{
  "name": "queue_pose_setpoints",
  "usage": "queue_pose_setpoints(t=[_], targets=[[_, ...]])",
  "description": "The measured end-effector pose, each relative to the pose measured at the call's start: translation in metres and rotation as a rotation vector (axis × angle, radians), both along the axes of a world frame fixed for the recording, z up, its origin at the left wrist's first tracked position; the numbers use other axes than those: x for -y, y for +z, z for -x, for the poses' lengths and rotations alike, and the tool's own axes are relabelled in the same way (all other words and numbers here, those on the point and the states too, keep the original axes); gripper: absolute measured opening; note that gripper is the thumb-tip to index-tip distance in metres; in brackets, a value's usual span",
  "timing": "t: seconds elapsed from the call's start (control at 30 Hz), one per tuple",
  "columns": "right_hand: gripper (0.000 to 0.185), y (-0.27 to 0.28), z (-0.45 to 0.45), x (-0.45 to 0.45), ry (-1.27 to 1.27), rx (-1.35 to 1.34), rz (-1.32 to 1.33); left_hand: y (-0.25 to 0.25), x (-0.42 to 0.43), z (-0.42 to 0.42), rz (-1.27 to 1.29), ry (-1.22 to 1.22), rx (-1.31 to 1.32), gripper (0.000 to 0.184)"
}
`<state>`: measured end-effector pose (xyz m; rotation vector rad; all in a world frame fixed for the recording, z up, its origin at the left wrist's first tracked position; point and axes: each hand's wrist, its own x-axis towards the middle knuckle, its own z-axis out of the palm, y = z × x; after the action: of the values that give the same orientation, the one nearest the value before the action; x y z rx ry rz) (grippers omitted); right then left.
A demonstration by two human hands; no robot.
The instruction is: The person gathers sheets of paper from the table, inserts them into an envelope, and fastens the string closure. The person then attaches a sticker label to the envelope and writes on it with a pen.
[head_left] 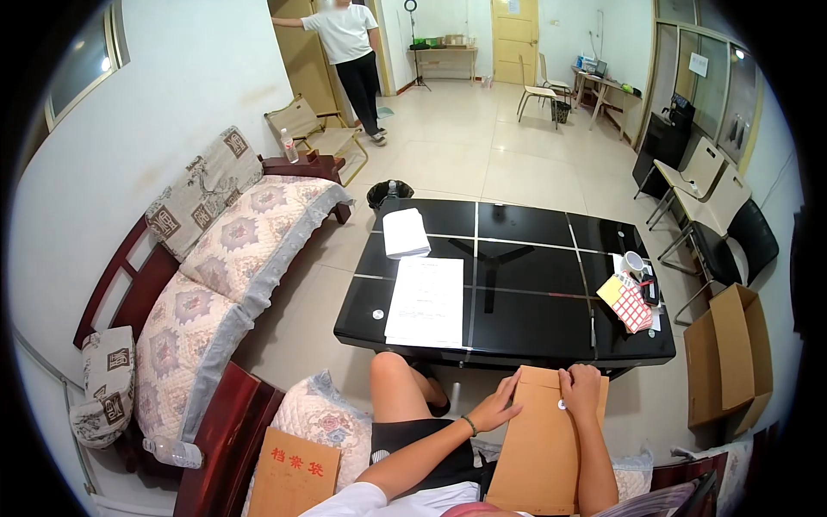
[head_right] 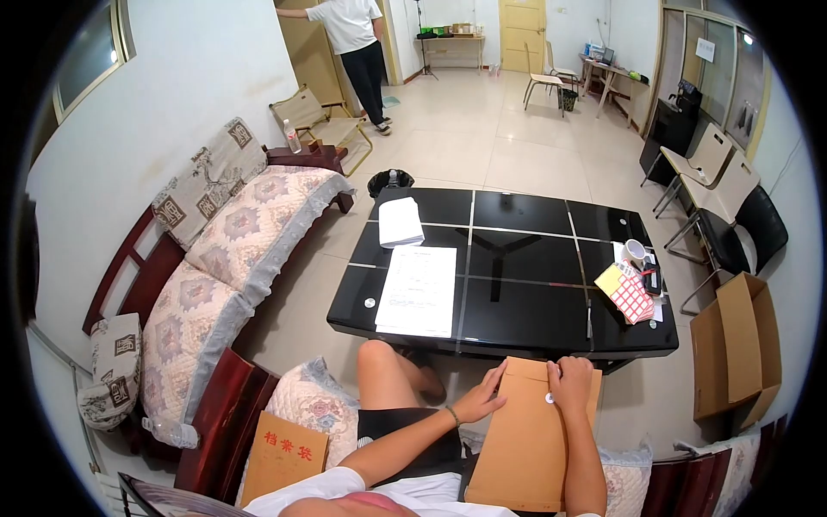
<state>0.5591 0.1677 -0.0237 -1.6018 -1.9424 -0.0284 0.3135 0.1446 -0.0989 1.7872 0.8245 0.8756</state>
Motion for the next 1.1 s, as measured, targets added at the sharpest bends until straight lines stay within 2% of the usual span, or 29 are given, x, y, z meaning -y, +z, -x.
queue_pose_setpoints(t=[0.43,1.1], targets=[[0.028,-0.0025,0.0002,0.0003,-0.018,-0.007,0.012,-0.0029,-0.0003,-0.0013,-0.065,0.028,0.006,0.091],[0.029,-0.0009,0.001,0.0006,-0.014,-0.011,-0.007,-0.0012,0.0004,-0.0011,0.0,0.013,-0.005,0.091]])
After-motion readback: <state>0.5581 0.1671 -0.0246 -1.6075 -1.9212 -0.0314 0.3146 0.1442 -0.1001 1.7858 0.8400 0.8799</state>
